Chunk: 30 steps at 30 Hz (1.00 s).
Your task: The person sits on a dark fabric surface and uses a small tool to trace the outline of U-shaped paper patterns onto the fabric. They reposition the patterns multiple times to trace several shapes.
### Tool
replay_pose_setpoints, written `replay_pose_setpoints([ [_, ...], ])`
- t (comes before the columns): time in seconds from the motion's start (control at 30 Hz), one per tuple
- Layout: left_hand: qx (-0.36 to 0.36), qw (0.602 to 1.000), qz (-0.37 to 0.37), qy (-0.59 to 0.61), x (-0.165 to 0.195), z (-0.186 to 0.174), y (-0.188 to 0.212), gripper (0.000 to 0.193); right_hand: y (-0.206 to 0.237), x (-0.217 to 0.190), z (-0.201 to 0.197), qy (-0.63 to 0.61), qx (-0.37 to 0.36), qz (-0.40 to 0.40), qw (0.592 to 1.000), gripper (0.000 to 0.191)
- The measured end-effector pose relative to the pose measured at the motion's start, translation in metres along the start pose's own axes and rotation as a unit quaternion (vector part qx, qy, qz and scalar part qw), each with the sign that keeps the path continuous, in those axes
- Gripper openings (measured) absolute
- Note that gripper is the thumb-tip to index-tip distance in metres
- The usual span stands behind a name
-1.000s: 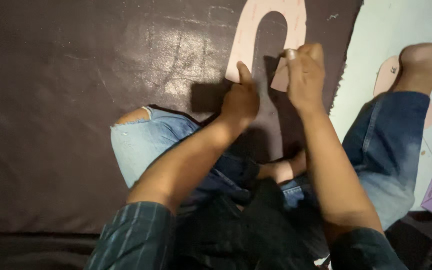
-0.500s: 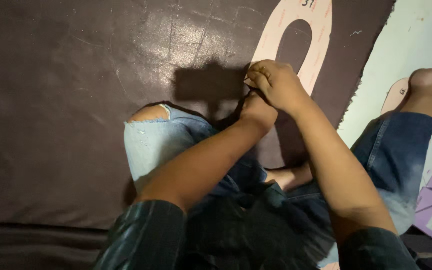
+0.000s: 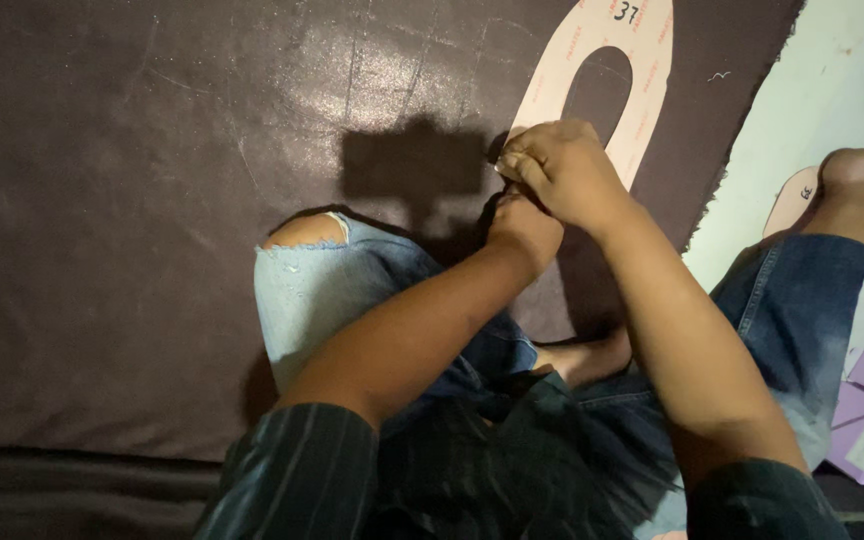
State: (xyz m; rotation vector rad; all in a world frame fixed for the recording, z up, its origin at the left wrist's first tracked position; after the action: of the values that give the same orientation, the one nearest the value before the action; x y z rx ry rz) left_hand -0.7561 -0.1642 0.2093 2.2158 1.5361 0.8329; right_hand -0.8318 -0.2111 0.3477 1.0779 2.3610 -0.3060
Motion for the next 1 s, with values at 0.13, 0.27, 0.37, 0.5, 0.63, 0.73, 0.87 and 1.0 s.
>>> replay_pose_setpoints([
  [0.13, 0.021, 0.995, -0.025, 0.093, -0.007, -0.007, 0.005, 0.035, -0.002, 0.004, -0.008, 0.031, 0.031, 0.023, 0.999, 0.01],
  [0.27, 0.119, 0.858, -0.159, 0.474, -0.04, 0.004, 0.01, 0.047, 0.001, 0.003, 0.008, -0.073, -0.025, 0.002, 0.997, 0.011],
  [0.37, 0.119, 0.876, -0.125, 0.451, -0.034, 0.003, 0.001, 0.045, 0.002, 0.007, 0.01, -0.022, -0.015, -0.016, 1.0, 0.01],
  [0.5, 0.071, 0.997, 0.014, -0.041, 0.004, -0.006, -0.005, 0.048, -0.016, 0.044, -0.003, -0.023, 0.022, 0.058, 0.998, 0.011],
  [0.63, 0.227, 0.969, -0.065, -0.072, -0.009, -0.048, 0.011, 0.059, -0.03, 0.055, -0.029, 0.022, 0.087, 0.054, 0.994, 0.011],
  [0.73, 0.196, 0.978, -0.058, -0.037, -0.013, -0.056, 0.008, 0.056, -0.024, 0.048, -0.021, 0.005, 0.04, 0.051, 0.998, 0.01],
  [0.87, 0.099, 0.995, -0.022, -0.004, -0.015, -0.058, 0.002, 0.048, -0.022, 0.056, -0.007, -0.055, -0.023, 0.077, 0.995, 0.014],
  [1.0, 0.248, 0.967, -0.022, -0.047, -0.021, -0.093, 0.021, 0.037, -0.048, 0.093, -0.044, -0.039, 0.097, 0.119, 0.987, 0.015],
])
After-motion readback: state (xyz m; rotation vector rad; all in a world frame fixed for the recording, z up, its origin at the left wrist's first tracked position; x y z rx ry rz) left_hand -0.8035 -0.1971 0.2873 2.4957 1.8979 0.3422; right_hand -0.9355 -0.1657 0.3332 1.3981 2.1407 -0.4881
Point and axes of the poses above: each hand's wrist, its own y-axis away from the middle knuckle, its own z-axis out of the palm, x = y × z, the point moved 10 cm from there along -y, towards the middle knuckle, and after that the axes turned 2 degrees about -z, right-handed, at the moved point
